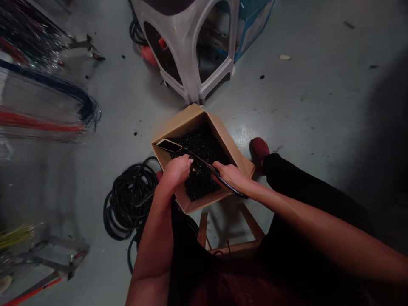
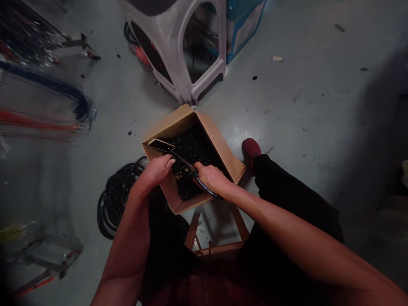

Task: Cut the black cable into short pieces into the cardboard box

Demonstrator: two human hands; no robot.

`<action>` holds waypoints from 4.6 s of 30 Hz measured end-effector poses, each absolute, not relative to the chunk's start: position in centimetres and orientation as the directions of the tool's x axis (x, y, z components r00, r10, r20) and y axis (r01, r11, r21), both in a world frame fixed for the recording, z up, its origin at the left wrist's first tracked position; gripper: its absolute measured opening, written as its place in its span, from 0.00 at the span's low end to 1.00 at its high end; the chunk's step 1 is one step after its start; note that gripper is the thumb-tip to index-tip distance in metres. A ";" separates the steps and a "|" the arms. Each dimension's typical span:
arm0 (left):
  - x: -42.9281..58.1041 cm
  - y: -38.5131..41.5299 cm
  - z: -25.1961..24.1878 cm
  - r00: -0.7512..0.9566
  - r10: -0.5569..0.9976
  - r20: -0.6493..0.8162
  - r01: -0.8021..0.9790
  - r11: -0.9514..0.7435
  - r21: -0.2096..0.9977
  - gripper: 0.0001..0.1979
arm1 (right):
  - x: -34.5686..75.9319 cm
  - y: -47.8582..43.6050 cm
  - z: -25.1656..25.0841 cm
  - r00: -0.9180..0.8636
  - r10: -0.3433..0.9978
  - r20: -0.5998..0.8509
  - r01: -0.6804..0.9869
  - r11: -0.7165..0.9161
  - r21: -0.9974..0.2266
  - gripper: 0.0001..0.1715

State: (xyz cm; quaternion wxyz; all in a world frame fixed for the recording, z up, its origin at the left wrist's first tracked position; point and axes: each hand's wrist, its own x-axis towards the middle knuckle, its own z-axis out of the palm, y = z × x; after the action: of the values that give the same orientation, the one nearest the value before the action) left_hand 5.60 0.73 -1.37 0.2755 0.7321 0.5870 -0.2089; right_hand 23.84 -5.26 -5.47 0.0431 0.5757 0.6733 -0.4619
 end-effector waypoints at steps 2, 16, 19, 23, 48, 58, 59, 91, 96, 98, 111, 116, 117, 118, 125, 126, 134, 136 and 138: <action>5.7 0.7 -1.2 0.227 0.758 -0.611 0.972 -0.134 0.195 0.16 | 23.9 -5.0 -5.3 -0.324 0.741 -0.588 0.807 -0.108 -0.581 0.11; 6.6 0.4 -1.1 0.297 0.859 -0.416 0.758 0.053 0.650 0.26 | 24.2 -2.8 -3.5 -0.198 0.855 -0.479 0.258 -0.427 -0.867 0.14; 7.2 0.0 -1.5 0.293 0.862 -0.413 0.671 0.122 0.731 0.28 | 24.2 -2.2 -3.0 -0.159 0.870 -0.468 0.164 -0.444 -0.881 0.18; 7.8 -0.4 -1.6 0.312 0.832 -0.458 0.645 0.168 0.745 0.28 | 24.2 -1.8 -3.3 -0.136 0.890 -0.435 0.014 -0.438 -0.899 0.23; 8.8 -1.1 -1.0 0.251 0.865 -0.434 0.729 0.126 0.673 0.21 | 24.7 -0.9 -3.4 0.038 0.847 -0.531 -0.252 -0.506 -0.825 0.26; 6.5 0.3 -0.5 0.156 0.969 -0.190 0.816 -0.018 0.578 0.13 | 23.6 -1.6 -4.5 -0.018 0.798 -0.602 -0.282 -0.582 -0.763 0.21; 5.9 0.6 -0.5 0.122 0.978 -0.167 0.810 -0.001 0.586 0.14 | 23.4 -1.9 -4.5 -0.054 0.803 -0.593 -0.230 -0.588 -0.775 0.20; 4.0 1.8 0.3 0.201 0.947 -0.252 0.758 0.012 0.652 0.16 | 22.7 -3.9 -2.3 -0.307 0.811 -0.497 0.475 -0.322 -0.819 0.28; 4.2 1.7 0.6 0.215 0.938 -0.271 0.777 0.004 0.629 0.16 | 22.7 -3.8 -2.3 -0.311 0.808 -0.500 0.508 -0.303 -0.806 0.30; 4.2 1.7 0.7 0.214 0.936 -0.281 0.782 0.008 0.623 0.16 | 22.7 -3.8 -2.3 -0.305 0.806 -0.507 0.524 -0.303 -0.796 0.30; 4.5 1.5 0.8 0.229 0.912 -0.341 0.774 0.042 0.632 0.18 | 22.8 -3.8 -2.5 -0.299 0.818 -0.491 0.536 -0.282 -0.796 0.24; 4.4 1.5 0.8 0.202 0.908 -0.366 0.765 0.087 0.638 0.18 | 22.9 -3.9 -2.7 -0.302 0.822 -0.482 0.559 -0.257 -0.788 0.22; 4.4 1.5 0.8 0.199 0.906 -0.373 0.765 0.094 0.637 0.18 | 22.9 -3.9 -2.8 -0.305 0.823 -0.479 0.560 -0.251 -0.789 0.22; 4.4 1.5 0.7 0.198 0.905 -0.377 0.764 0.099 0.637 0.18 | 22.9 -4.0 -2.8 -0.307 0.825 -0.475 0.560 -0.246 -0.791 0.22; 4.3 1.3 0.2 0.214 0.901 -0.377 0.743 0.100 0.661 0.18 | 22.8 -4.0 -3.3 -0.301 0.820 -0.487 0.560 -0.261 -0.786 0.26; 4.3 1.2 0.2 0.214 0.899 -0.382 0.744 0.103 0.661 0.18 | 22.8 -4.0 -3.4 -0.306 0.818 -0.488 0.558 -0.261 -0.788 0.27; 4.4 1.1 0.2 0.231 0.890 -0.392 0.745 0.097 0.660 0.17 | 22.9 -3.9 -3.3 -0.328 0.809 -0.489 0.567 -0.245 -0.786 0.19; 4.4 1.1 0.3 0.233 0.887 -0.399 0.741 0.103 0.663 0.17 | 22.9 -3.9 -3.4 -0.318 0.812 -0.489 0.582 -0.240 -0.777 0.17; 4.6 1.1 0.4 0.216 0.885 -0.412 0.737 0.129 0.664 0.17 | 22.8 -3.9 -3.5 -0.319 0.815 -0.484 0.593 -0.227 -0.773 0.15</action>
State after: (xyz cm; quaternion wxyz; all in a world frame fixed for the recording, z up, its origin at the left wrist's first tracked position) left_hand 4.55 1.10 0.36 0.4247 0.6539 0.6200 0.0874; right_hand 22.84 -3.87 -3.54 -0.1041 0.5742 0.6131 -0.5325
